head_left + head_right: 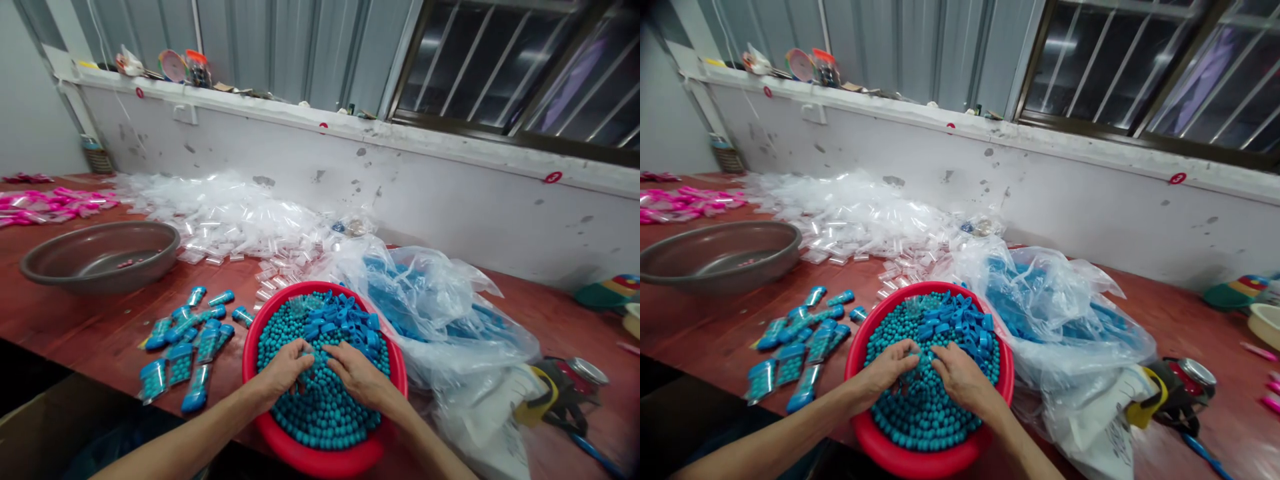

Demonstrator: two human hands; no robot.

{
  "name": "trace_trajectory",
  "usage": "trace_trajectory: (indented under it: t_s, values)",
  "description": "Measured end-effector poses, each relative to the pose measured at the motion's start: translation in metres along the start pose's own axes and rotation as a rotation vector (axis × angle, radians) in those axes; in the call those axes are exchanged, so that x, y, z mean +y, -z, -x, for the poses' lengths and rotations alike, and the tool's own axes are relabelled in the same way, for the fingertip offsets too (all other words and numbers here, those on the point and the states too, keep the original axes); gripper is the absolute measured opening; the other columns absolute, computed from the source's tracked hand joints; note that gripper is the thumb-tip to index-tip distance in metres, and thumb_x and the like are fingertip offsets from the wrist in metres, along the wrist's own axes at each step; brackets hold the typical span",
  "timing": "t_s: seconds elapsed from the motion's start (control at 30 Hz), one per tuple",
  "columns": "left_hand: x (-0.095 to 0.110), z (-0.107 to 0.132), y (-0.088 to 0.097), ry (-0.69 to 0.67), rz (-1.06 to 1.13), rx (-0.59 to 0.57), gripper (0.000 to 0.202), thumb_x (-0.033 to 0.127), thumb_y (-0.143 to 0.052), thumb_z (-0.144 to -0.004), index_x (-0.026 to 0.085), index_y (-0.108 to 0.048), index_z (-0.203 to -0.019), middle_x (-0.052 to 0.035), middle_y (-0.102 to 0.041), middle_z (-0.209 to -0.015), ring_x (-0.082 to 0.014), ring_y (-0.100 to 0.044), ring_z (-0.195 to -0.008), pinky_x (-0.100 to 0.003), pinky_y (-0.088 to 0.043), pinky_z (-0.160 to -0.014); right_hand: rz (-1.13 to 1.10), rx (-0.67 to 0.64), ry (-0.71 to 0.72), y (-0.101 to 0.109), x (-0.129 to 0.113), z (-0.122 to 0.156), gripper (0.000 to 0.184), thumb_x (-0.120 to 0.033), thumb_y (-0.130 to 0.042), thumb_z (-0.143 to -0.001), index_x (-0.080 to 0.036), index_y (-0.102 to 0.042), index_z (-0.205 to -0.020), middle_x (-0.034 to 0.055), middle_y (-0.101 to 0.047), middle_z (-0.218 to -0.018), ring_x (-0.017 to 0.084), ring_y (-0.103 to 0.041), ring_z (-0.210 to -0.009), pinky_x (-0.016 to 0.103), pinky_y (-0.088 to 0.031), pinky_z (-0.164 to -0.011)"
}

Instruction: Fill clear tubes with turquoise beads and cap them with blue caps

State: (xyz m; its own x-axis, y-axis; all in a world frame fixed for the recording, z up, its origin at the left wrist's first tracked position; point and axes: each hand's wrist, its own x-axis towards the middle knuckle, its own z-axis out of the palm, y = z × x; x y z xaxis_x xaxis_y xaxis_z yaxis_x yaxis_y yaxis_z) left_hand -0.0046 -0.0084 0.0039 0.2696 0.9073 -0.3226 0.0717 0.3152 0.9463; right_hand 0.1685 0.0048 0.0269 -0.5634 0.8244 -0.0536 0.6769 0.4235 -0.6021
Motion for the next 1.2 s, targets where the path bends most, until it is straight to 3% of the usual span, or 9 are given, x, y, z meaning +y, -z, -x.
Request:
trace_trajectory:
  t_s: [0.13,0.2,0.27,0.33,0.43,0.6,0.77,1.03,1.2]
  values:
    - [0.0,0.001,0.004,-0.019,0.029,-0.051,0.028,0.041,-0.052,-0.07,0.018,-0.041,-0.083,0.0061,-0.054,-0.061,-0.0045,-0.046,-0.034,-0.014,-0.024,-0.03,-0.18,-0.016,-0.059,0.003,0.012,0.006,0.036,-0.027,-0.042,-0.083,-0.018,-0.05,-0.117,0.0074,-0.058,-0.103,0.019,-0.053,-0.093,0.031,-0.041,-0.083]
    - [-0.001,0.0,0.002,-0.017,0.046,-0.065,0.029,0.042,-0.051,-0.07,0.018,-0.04,-0.083,0.0054,-0.054,-0.061,-0.0052,-0.047,-0.035,-0.014,-0.025,-0.031,-0.36,0.04,-0.11,0.001,0.012,0.003,0.036,-0.03,-0.041,-0.083,-0.016,-0.05,-0.115,0.0039,-0.06,-0.083,0.016,-0.056,-0.073,0.027,-0.045,-0.067]
    - [-0.003,0.0,-0.002,-0.036,0.072,-0.06,0.031,0.044,-0.05,-0.07,0.018,-0.039,-0.084,0.0056,-0.053,-0.06,-0.0062,-0.048,-0.036,-0.015,-0.027,-0.031,-0.514,0.07,-0.132,-0.004,0.007,-0.001,0.035,-0.034,-0.039,-0.084,-0.016,-0.052,-0.112,-0.0015,-0.053,-0.062,0.012,-0.049,-0.052,0.023,-0.042,-0.049]
    - [-0.004,0.001,-0.006,-0.067,0.081,-0.043,0.032,0.045,-0.049,-0.071,0.019,-0.038,-0.086,0.0056,-0.053,-0.061,-0.0068,-0.049,-0.036,-0.015,-0.029,-0.031,-0.564,0.119,-0.104,-0.01,0.001,-0.002,0.033,-0.037,-0.038,-0.085,-0.018,-0.056,-0.106,-0.0029,-0.048,-0.058,0.01,-0.043,-0.047,0.02,-0.036,-0.044]
    - [-0.003,0.004,-0.01,-0.112,0.045,-0.04,0.033,0.043,-0.048,-0.072,0.018,-0.038,-0.091,0.0044,-0.054,-0.065,-0.0057,-0.047,-0.034,-0.016,-0.03,-0.031,-0.572,0.151,-0.06,-0.015,-0.006,0.0,0.032,-0.039,-0.037,-0.086,-0.02,-0.059,-0.098,-0.0025,-0.048,-0.061,0.009,-0.04,-0.048,0.02,-0.033,-0.043]
    - [-0.005,0.007,-0.011,-0.154,0.039,-0.035,0.037,0.038,-0.049,-0.073,0.019,-0.039,-0.103,0.0069,-0.047,-0.063,-0.0053,-0.046,-0.035,-0.016,-0.031,-0.032,-0.646,0.048,-0.065,-0.009,-0.002,0.003,0.032,-0.04,-0.038,-0.086,-0.019,-0.06,-0.094,-0.0033,-0.046,-0.06,0.007,-0.035,-0.044,0.017,-0.028,-0.038]
    - [-0.005,0.007,-0.011,-0.132,0.047,-0.057,0.032,0.036,-0.048,-0.074,0.018,-0.042,-0.1,0.0065,-0.048,-0.062,-0.0044,-0.044,-0.035,-0.015,-0.03,-0.032,-0.763,0.046,-0.152,-0.008,0.004,-0.001,0.031,-0.041,-0.051,-0.076,-0.017,-0.058,-0.096,-0.0026,-0.048,-0.065,0.008,-0.043,-0.047,0.016,-0.034,-0.036]
    - [0.003,0.01,-0.016,-0.113,0.078,-0.019,0.036,0.03,-0.05,-0.073,0.019,-0.041,-0.106,0.0078,-0.046,-0.061,-0.0029,-0.039,-0.036,-0.016,-0.033,-0.035,-0.686,0.092,-0.074,-0.008,0.002,0.003,0.031,-0.04,-0.042,-0.083,-0.018,-0.059,-0.095,-0.003,-0.047,-0.06,0.007,-0.036,-0.044,0.018,-0.029,-0.039]
    - [0.001,0.01,-0.017,-0.133,0.1,-0.036,0.046,0.035,-0.051,-0.073,0.018,-0.038,-0.114,0.0072,-0.048,-0.06,-0.0035,-0.039,-0.035,-0.017,-0.032,-0.034,-0.567,0.151,-0.022,-0.008,-0.002,0.004,0.034,-0.038,-0.037,-0.086,-0.017,-0.062,-0.076,-0.0021,-0.047,-0.059,0.009,-0.036,-0.047,0.02,-0.03,-0.044]
